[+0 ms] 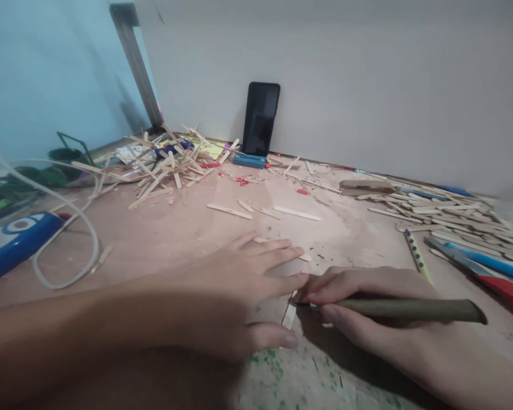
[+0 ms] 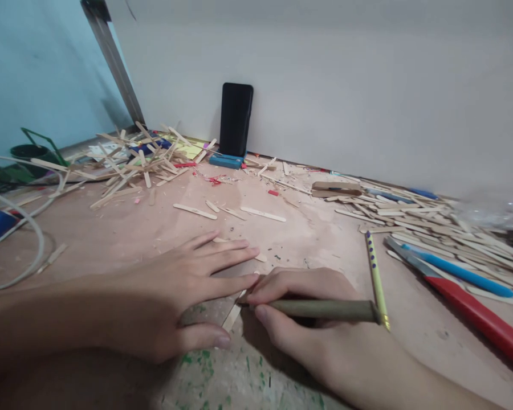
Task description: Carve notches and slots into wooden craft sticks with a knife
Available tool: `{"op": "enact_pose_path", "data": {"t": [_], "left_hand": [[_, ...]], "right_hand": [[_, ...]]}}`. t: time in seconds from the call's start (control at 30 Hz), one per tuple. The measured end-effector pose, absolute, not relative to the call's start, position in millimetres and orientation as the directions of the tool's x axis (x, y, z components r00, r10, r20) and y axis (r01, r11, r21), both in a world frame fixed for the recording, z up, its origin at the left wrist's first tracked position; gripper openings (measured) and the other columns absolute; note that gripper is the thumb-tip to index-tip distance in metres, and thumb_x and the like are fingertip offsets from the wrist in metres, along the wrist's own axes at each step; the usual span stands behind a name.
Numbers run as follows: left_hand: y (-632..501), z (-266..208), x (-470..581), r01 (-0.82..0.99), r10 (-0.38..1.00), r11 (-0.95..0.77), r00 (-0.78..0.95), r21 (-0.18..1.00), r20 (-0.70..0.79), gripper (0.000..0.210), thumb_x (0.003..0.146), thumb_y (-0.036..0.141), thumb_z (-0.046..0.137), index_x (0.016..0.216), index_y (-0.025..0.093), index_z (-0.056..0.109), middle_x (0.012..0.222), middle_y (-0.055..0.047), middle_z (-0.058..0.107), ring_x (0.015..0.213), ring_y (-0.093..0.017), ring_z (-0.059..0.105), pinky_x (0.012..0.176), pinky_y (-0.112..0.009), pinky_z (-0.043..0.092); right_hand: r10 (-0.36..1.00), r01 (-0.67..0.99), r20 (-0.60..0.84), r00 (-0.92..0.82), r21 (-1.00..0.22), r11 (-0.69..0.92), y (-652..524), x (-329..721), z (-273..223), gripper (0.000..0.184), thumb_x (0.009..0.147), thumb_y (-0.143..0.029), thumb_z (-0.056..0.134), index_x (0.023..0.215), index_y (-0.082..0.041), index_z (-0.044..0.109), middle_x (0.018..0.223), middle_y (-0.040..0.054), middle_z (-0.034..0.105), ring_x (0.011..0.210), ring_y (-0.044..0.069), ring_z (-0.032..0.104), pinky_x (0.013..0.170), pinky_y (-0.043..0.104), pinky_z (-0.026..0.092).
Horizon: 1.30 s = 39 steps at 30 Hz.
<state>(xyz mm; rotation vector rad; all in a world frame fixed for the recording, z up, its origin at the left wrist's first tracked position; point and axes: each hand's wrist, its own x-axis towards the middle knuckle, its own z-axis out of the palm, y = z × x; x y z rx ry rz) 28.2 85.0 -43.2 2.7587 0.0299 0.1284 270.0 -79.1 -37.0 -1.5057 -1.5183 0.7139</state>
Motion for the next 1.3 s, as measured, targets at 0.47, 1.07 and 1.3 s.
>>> {"op": "enact_pose_path", "data": {"t": [0.47,1.07,1.3], "left_hand": [[87.7,-26.7,36.0,0.182,0.148,-0.85,0.983,0.494,-0.107,0.084,0.117,0.072,0.085,0.19,0.036,0.067,0.211,-0.018,0.033,0.197,-0.056,0.03,0.16,-0.089,0.02],[90.9,-34.5,30.9,0.068,0.083,-0.888,0.996,0.454,0.012,0.081,0.122,0.071,0.08,0.191,0.03,0.065,0.209,-0.019,0.039,0.196,-0.051,0.038,0.162,-0.082,0.024],[89.9,-35.0,34.1,0.085,0.094,-0.885,0.996,0.457,-0.002,0.082,0.121,0.072,0.078,0.191,0.03,0.066,0.209,-0.019,0.041,0.197,-0.052,0.036,0.162,-0.082,0.019]], "right_hand": [[0.988,0.381,0.06,0.143,-0.925,0.001,-82.4,269.3,-47.9,0.022,0.103,-0.047,0.089,0.089,-0.032,0.098,0.097,0.0045,0.096,0.08,0.025,0.088,0.064,0.029,0.063],[0.998,0.516,-0.005,0.057,-0.856,-0.033,-87.2,286.0,-23.5,0.017,0.109,-0.044,0.089,0.103,-0.04,0.104,0.109,0.0036,0.1,0.082,0.032,0.095,0.063,0.034,0.075],[0.989,0.558,0.053,0.138,-0.829,-0.033,-93.5,281.4,-30.5,0.017,0.102,-0.055,0.105,0.107,-0.039,0.103,0.097,0.0051,0.096,0.088,0.036,0.094,0.066,0.039,0.076]]}}
